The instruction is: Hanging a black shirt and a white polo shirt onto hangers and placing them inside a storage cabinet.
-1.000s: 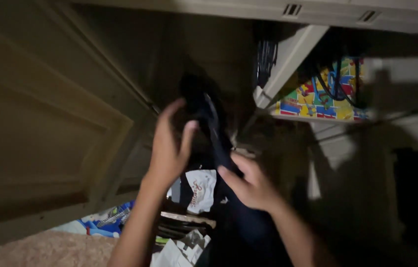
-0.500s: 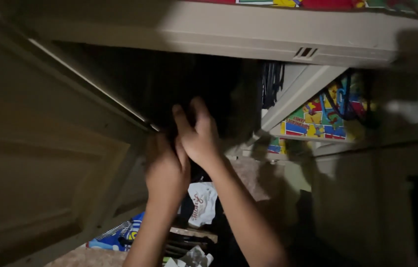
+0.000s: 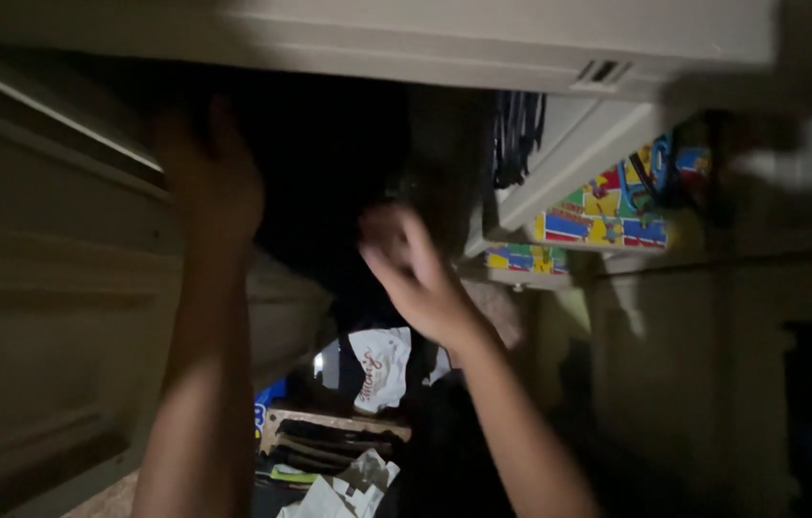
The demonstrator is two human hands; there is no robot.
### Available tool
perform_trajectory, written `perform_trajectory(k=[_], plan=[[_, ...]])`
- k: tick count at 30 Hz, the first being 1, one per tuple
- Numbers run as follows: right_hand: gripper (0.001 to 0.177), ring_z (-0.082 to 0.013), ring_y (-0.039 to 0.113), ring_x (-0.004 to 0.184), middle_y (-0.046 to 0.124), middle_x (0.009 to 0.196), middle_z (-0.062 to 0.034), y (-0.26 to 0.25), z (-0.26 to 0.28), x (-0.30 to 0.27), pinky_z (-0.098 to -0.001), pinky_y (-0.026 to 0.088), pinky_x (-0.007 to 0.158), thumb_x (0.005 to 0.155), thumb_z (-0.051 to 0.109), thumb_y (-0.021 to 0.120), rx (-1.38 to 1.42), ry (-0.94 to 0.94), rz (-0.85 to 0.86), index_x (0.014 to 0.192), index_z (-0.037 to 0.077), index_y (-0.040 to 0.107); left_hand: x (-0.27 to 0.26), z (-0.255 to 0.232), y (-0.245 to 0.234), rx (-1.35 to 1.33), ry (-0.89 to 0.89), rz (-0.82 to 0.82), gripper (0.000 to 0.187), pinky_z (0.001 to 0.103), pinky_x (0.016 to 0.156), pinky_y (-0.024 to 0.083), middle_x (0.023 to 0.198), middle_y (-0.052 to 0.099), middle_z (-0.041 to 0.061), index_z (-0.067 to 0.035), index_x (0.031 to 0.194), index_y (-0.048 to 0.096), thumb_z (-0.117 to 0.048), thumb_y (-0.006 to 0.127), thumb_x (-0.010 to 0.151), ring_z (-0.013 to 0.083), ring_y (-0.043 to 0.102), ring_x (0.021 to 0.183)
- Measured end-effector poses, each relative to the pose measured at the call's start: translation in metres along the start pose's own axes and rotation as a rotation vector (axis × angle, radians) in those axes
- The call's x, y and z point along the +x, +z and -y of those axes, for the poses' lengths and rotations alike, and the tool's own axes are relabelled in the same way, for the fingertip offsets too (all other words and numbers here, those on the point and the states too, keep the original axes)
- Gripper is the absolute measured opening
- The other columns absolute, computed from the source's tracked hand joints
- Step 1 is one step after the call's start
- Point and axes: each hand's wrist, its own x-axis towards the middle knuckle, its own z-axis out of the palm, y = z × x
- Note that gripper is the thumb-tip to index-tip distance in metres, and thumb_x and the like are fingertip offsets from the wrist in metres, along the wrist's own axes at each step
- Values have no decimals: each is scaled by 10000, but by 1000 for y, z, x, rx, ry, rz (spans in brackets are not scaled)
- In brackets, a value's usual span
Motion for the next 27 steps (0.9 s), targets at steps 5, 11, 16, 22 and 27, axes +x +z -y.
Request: perform_trajectory(k=[5,11,16,22,27], plan=[[402,-206,530,1345,565,1343,-83,-28,-181,-124,-347,446,1112,995,248,602,183,363,56,1343,120,446,18,44,34,-38,-77,71,261,470,961,525,1223,675,266,74,1277,605,-125,571,1110,430,667,1105],[378,-190,633,1027,662,1104,-101,-79,-298,-259,-310,498,878,985,192,626,192,681,-80,1326,58,534,18,50,36,210,-70,140,303,494,946,513,1288,608,288,33,1353,557,-100,562,1082,442,623,1132],[341,-187,650,1084,685,1143,-121,-93,-328,-286,-290,493,953,1000,176,597,251,649,-182,1301,19,567,8,45,37,381,-62,186,363,512,935,505,1337,557,306,4,1411,521,-80,556,1060,452,590,1153],[351,-174,618,1127,669,1165,-104,-85,-332,-287,-293,463,998,986,197,612,283,580,-216,1285,16,580,12,32,38,605,-31,262,464,536,920,496,1402,491,332,-34,1488,471,-54,549,1031,466,546,1180],[354,-176,615,1106,673,1151,-99,-73,-333,-279,-306,468,984,989,252,627,72,564,-163,1268,36,611,-4,46,40,593,69,281,641,539,1106,408,1547,308,373,41,1539,372,-70,584,944,519,426,1346]])
